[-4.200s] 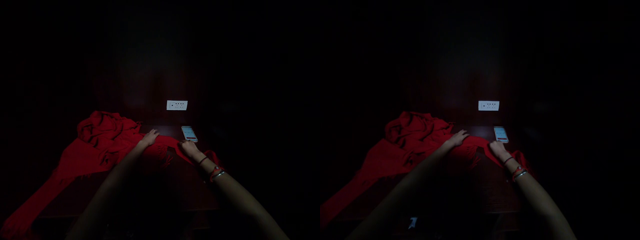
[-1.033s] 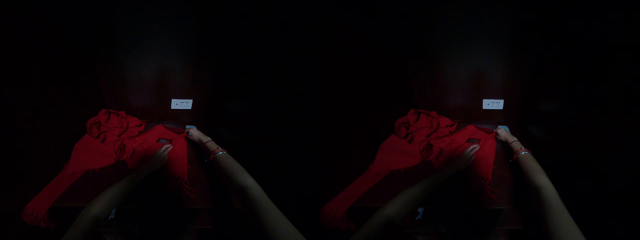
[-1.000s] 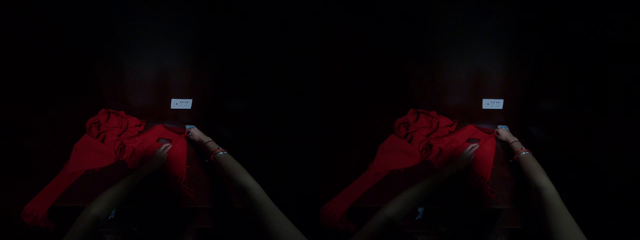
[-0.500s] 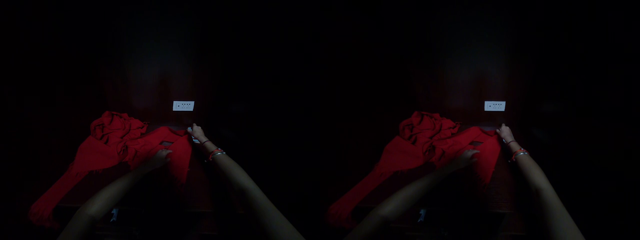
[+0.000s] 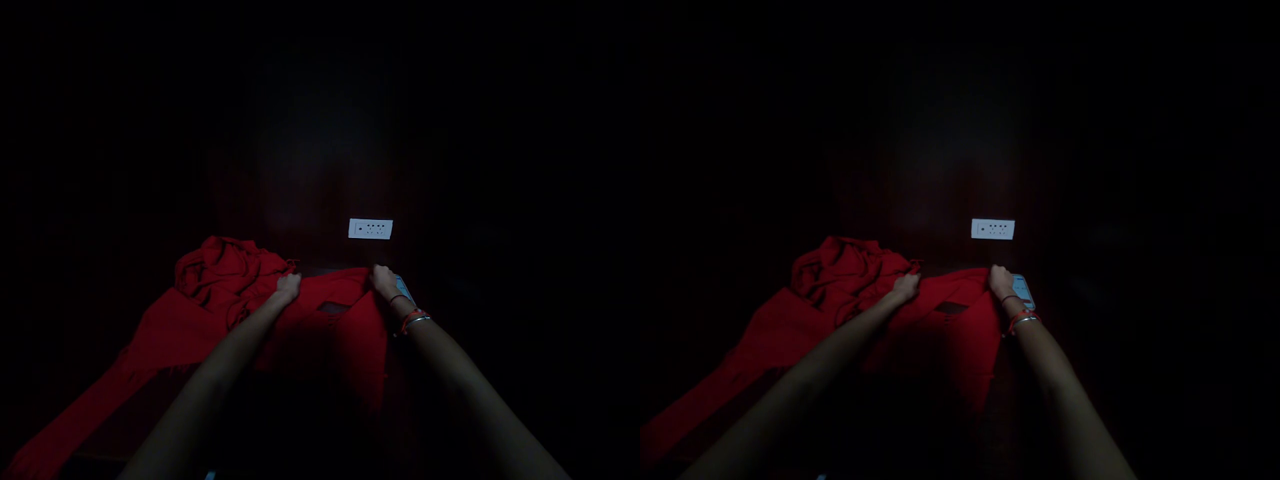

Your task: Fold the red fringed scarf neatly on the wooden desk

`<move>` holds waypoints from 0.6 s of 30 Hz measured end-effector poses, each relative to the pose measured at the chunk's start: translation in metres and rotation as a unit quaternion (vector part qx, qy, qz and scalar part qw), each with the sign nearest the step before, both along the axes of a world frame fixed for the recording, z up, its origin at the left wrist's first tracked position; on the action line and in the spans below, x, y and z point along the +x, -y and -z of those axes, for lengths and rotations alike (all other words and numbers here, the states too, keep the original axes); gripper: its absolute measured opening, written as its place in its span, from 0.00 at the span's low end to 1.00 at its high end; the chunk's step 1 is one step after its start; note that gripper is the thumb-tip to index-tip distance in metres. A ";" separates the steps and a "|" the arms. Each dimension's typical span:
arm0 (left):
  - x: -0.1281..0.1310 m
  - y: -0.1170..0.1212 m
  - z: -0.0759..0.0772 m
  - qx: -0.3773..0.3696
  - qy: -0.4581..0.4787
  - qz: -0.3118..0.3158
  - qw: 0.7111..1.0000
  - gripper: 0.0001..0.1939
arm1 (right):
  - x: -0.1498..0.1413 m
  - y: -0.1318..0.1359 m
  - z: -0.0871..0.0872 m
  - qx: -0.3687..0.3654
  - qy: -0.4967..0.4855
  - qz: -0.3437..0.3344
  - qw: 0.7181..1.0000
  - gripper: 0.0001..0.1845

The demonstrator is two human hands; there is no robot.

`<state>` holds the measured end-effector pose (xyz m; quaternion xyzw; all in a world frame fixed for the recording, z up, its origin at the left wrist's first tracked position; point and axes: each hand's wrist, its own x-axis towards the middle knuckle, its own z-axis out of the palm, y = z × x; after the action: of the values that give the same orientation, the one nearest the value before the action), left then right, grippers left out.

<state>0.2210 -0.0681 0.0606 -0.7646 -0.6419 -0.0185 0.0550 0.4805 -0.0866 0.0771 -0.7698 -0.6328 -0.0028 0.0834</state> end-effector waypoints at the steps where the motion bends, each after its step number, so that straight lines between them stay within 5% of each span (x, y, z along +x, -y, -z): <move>1: -0.002 -0.006 -0.006 0.008 0.002 0.003 1.000 0.14 | 0.007 -0.001 -0.003 0.004 -0.002 0.016 1.000 0.17; 6: 0.005 -0.021 -0.041 0.138 0.002 0.024 0.990 0.17 | 0.021 -0.007 -0.007 0.006 -0.007 0.055 0.998 0.16; 9: 0.015 -0.030 -0.049 0.213 -0.010 0.058 0.975 0.17 | 0.017 -0.012 0.000 0.012 -0.001 0.052 0.999 0.16; 14: 0.026 -0.039 -0.029 0.174 -0.039 0.090 0.980 0.20 | 0.010 -0.018 0.009 0.005 0.000 0.050 0.999 0.16; 18: 0.041 -0.018 -0.006 0.166 -0.025 0.129 0.977 0.23 | 0.008 -0.011 0.012 0.010 -0.007 0.015 1.000 0.19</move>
<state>0.2616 -0.0499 0.0664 -0.8211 -0.5246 -0.1128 0.1946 0.4887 -0.0755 0.0650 -0.7782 -0.6207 -0.0049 0.0956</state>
